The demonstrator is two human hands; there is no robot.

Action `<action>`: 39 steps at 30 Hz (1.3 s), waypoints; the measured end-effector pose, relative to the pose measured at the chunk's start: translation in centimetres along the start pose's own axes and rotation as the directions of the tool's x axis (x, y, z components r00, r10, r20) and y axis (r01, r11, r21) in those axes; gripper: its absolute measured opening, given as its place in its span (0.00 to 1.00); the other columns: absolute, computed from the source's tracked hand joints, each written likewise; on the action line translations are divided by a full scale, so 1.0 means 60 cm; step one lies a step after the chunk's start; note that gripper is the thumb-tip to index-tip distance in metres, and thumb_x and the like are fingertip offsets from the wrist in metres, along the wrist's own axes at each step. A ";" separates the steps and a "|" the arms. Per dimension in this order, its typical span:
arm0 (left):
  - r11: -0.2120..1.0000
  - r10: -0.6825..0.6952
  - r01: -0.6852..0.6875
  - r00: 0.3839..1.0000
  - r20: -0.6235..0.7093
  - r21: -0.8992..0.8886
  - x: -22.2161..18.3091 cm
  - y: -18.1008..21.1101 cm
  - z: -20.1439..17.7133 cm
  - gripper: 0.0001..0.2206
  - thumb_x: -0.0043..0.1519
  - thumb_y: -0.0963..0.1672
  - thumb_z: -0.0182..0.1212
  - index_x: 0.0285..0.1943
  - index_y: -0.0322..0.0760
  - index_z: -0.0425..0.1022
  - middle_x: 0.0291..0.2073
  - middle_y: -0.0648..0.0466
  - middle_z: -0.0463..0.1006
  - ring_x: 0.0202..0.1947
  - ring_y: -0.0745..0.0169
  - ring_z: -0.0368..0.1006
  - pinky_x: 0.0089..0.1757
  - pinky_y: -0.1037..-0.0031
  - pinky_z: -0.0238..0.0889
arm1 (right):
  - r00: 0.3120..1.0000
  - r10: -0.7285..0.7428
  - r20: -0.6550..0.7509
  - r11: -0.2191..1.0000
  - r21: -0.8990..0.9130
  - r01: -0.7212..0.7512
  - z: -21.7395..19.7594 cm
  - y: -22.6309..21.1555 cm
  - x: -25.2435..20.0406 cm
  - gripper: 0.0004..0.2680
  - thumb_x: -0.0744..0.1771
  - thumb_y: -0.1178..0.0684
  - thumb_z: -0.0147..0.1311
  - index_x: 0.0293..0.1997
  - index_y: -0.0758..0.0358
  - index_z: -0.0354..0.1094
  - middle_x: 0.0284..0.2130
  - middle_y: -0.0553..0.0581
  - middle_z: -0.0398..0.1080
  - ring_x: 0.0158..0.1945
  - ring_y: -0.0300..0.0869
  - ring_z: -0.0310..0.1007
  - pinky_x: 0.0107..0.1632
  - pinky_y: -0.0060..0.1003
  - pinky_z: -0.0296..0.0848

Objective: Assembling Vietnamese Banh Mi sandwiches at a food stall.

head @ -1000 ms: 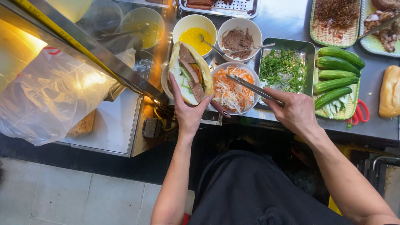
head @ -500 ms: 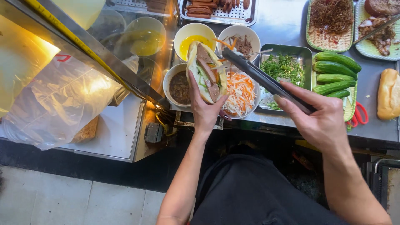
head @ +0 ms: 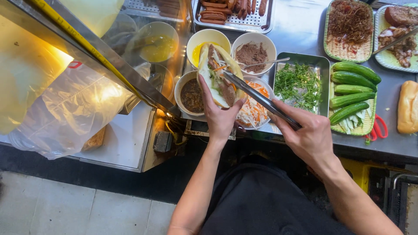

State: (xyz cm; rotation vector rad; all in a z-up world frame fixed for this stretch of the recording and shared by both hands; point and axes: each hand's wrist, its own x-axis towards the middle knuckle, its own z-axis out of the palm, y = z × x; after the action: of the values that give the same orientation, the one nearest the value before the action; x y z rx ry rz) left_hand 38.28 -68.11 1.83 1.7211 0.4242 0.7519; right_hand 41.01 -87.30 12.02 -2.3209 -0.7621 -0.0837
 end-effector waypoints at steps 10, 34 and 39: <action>1.000 -0.004 0.005 0.999 0.034 -0.026 -0.010 0.009 -0.001 0.58 0.50 0.41 0.80 0.84 0.34 0.34 0.78 0.33 0.52 0.77 0.40 0.55 0.70 0.60 0.53 | 0.998 0.047 0.037 0.998 0.037 -0.049 0.011 0.009 0.005 0.15 0.65 0.53 0.65 0.58 0.57 0.75 0.34 0.57 0.77 0.27 0.37 0.75 0.31 0.32 0.74; 0.913 -0.186 0.197 0.980 0.066 -0.357 -0.108 -0.026 -0.144 0.46 0.65 0.42 0.61 0.85 0.36 0.27 0.81 0.39 0.45 0.78 0.50 0.50 0.71 0.65 0.47 | 0.976 0.027 -0.215 0.789 -0.595 -0.153 0.102 0.309 -0.088 0.19 0.65 0.45 0.69 0.60 0.61 0.74 0.48 0.62 0.75 0.48 0.54 0.75 0.50 0.47 0.75; 0.733 -0.262 0.287 0.956 0.133 -0.617 -0.130 -0.001 -0.159 0.41 0.64 0.43 0.49 0.85 0.44 0.27 0.82 0.44 0.41 0.77 0.50 0.51 0.67 0.65 0.54 | 0.928 0.038 0.371 0.957 0.255 -0.141 0.122 0.118 -0.022 0.29 0.62 0.49 0.67 0.71 0.62 0.60 0.38 0.54 0.76 0.38 0.37 0.74 0.44 0.31 0.73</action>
State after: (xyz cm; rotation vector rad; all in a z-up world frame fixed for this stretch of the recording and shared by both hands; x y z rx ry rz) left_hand 26.16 -66.12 1.09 0.9997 0.3372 0.5541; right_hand 42.75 -87.57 1.94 -2.1180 -0.7850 0.4794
